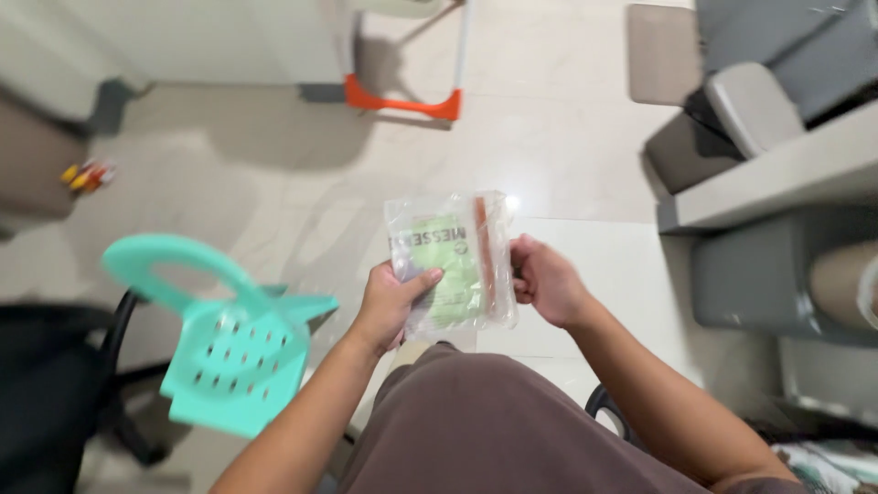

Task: Organizing various items in a room including moving a chair, a folding table, and tidying children's toys.

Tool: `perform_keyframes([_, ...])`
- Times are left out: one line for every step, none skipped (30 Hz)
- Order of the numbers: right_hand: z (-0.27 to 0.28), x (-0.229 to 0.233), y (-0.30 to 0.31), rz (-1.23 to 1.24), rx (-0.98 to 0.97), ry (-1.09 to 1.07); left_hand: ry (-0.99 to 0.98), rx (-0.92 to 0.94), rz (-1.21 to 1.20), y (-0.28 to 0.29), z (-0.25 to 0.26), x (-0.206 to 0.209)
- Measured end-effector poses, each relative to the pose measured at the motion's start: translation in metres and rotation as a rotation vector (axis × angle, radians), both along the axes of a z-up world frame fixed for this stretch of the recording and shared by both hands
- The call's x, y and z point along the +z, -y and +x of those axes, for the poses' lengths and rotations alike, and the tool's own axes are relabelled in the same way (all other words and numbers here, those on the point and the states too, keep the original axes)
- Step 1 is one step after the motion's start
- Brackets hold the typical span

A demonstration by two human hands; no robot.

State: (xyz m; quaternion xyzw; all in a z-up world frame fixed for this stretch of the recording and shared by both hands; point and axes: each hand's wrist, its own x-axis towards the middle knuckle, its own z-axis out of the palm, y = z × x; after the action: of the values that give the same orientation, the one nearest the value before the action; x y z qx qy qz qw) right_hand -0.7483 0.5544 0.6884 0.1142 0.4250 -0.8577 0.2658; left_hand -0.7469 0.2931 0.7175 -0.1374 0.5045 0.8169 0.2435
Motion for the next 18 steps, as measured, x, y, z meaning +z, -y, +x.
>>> perform_keyframes([-0.011,0.004,0.0,0.001,-0.029,-0.003,-0.003,-0.029,0.001,-0.009,-0.013,-0.009])
perform_keyframes([-0.022,0.008,0.001,0.282,0.052,0.001,-0.004,-0.043,0.019,-0.017,-0.027,-0.017])
perform_keyframes([-0.037,0.011,0.004,0.561,0.141,0.011,-0.002,-0.047,0.035,-0.022,-0.041,-0.026])
perform_keyframes([-0.05,0.013,0.001,0.559,0.122,0.015,-0.004,-0.066,0.032,-0.029,-0.059,-0.03])
perform_keyframes([-0.064,0.013,0.001,0.57,0.119,-0.079,-0.028,-0.098,-0.003,-0.034,-0.075,-0.034])
perform_keyframes([-0.078,0.014,0.002,0.582,0.115,-0.173,-0.053,-0.129,-0.039,-0.038,-0.092,-0.038])
perform_keyframes([-0.094,0.005,-0.006,0.572,0.111,-0.172,-0.052,-0.132,-0.049,-0.039,-0.11,-0.04])
perform_keyframes([-0.11,-0.003,-0.014,0.567,0.084,-0.134,-0.081,-0.151,-0.057,-0.041,-0.129,-0.043])
perform_keyframes([-0.126,-0.012,-0.02,0.561,0.049,-0.1,-0.117,-0.177,-0.068,-0.041,-0.15,-0.044])
perform_keyframes([-0.141,-0.016,-0.026,0.548,0.036,-0.103,-0.121,-0.188,-0.081,-0.04,-0.172,-0.048])
perform_keyframes([-0.153,-0.019,-0.034,0.584,0.01,-0.117,-0.117,-0.231,-0.084,-0.042,-0.191,-0.051])
perform_keyframes([-0.165,-0.022,-0.043,0.62,-0.017,-0.131,-0.112,-0.274,-0.087,-0.044,-0.21,-0.055])
perform_keyframes([-0.179,-0.026,-0.051,0.614,-0.024,-0.129,-0.111,-0.282,-0.093,-0.049,-0.235,-0.057])
perform_keyframes([-0.191,-0.03,-0.06,0.484,-0.145,-0.145,-0.151,-0.341,-0.085,-0.055,-0.259,-0.058])
perform_keyframes([-0.199,-0.034,-0.07,0.355,-0.268,-0.158,-0.187,-0.406,-0.075,-0.062,-0.279,-0.061])
perform_keyframes([-0.205,-0.032,-0.076,0.351,-0.28,-0.151,-0.182,-0.419,-0.079,-0.072,-0.299,-0.054])
perform_keyframes([-0.21,-0.028,-0.084,0.173,-0.33,-0.13,-0.14,-0.475,-0.021,-0.085,-0.319,-0.046])
perform_keyframes([-0.216,-0.024,-0.093,-0.006,-0.379,-0.113,-0.096,-0.531,0.037,-0.1,-0.339,-0.038])
